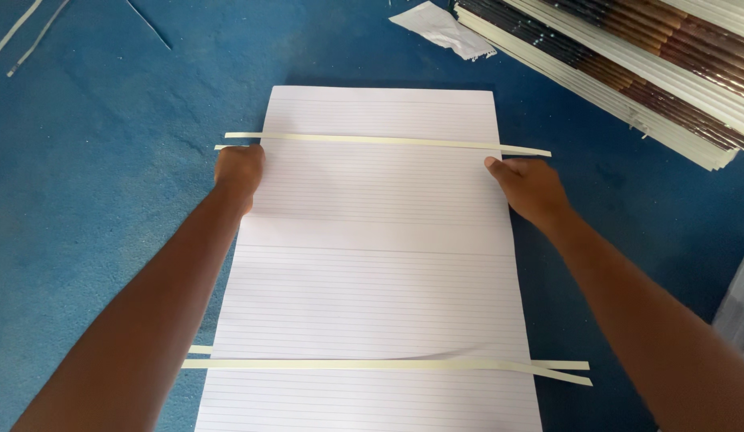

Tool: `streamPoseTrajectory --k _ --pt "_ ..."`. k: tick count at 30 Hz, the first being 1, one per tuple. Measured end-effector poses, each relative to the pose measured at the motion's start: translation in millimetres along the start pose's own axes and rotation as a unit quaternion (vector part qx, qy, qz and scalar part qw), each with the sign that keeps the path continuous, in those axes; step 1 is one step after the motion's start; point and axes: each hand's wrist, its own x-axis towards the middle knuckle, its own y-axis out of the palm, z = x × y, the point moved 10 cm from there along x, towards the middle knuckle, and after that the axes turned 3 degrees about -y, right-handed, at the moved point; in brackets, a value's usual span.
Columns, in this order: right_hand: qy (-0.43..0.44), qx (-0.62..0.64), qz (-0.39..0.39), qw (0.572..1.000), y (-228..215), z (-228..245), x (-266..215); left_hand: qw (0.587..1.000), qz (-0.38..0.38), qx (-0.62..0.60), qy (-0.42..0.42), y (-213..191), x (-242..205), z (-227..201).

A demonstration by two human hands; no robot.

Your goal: The person aligns a stack of lined paper sheets on the floor and places white plastic strips across the spine area. They then fold the paper stack in half and flip through the pages to check alignment.

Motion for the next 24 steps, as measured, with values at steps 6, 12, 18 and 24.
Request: streamPoseTrajectory --k 6,12,18,24 --pt "-0.007 -0.018 0.007 1.0 4 6 0 0.997 0.037 0.047 0.058 -1 -38 -20" --pt "-0.016 -0.009 0.01 1.0 7 10 -4 0.983 0.023 0.116 0.14 7 -37 -25" --pt "-0.025 0.013 0.016 0.999 -4 9 -5 0.962 -0.026 0.178 0.206 5 -24 -33" --pt "-0.049 0.02 -0.019 0.998 -41 13 -30 0.954 -0.1 0.168 0.227 -9 -65 -66"
